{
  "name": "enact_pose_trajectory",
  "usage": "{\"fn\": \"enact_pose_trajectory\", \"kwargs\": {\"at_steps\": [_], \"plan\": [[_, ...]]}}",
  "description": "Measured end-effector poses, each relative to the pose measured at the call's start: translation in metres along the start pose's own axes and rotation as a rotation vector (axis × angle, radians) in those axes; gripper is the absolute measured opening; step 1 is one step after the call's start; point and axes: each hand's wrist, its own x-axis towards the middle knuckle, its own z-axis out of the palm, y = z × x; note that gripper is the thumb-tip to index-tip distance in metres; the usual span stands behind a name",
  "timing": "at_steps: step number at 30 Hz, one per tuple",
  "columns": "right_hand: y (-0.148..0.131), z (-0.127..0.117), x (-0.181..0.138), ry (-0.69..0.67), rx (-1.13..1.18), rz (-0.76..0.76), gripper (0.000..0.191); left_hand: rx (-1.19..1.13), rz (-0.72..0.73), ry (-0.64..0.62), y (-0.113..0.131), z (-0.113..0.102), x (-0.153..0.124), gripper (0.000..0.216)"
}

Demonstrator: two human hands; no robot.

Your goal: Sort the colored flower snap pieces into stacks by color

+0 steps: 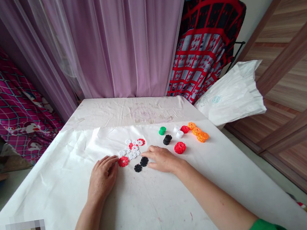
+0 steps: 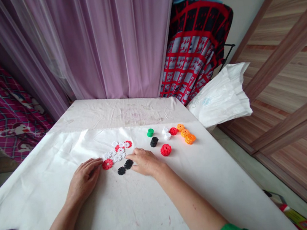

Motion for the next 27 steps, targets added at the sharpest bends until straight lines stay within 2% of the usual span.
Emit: {"fn": "enact_pose_trajectory", "kwargs": {"at_steps": [7,11,15,18,22,24,27], "plan": [[0.001,0.009,0.005,0.007,0.075,0.065,0.022,-0.009,0.007,0.004,-0.001,0.001,0.000,0.040],[0.001,0.013,0.002,0.047,0.152,0.047,0.018,-0.006,-0.004,-0.003,-0.002,0.001,0.000,0.039],[0.011,0.011,-0.004,0.140,0.226,0.070,0.025,-0.008,0.001,-0.004,-0.001,0.000,0.001,0.041],[0.030,0.000,-0.009,0.301,0.350,0.190,0.023,-0.009,0.017,-0.004,0.001,-0.002,0.002,0.041],[0.062,-0.028,-0.008,0.505,0.593,0.416,0.016,-0.006,0.022,-0.010,0.001,-0.003,0.002,0.041],[0.074,-0.041,-0.005,0.539,0.701,0.510,0.016,-0.008,0.020,-0.010,0.001,-0.002,0.002,0.041],[0.085,-0.051,0.000,0.517,0.782,0.577,0.016,-0.012,0.015,-0.003,-0.001,-0.001,0.002,0.042]]}}
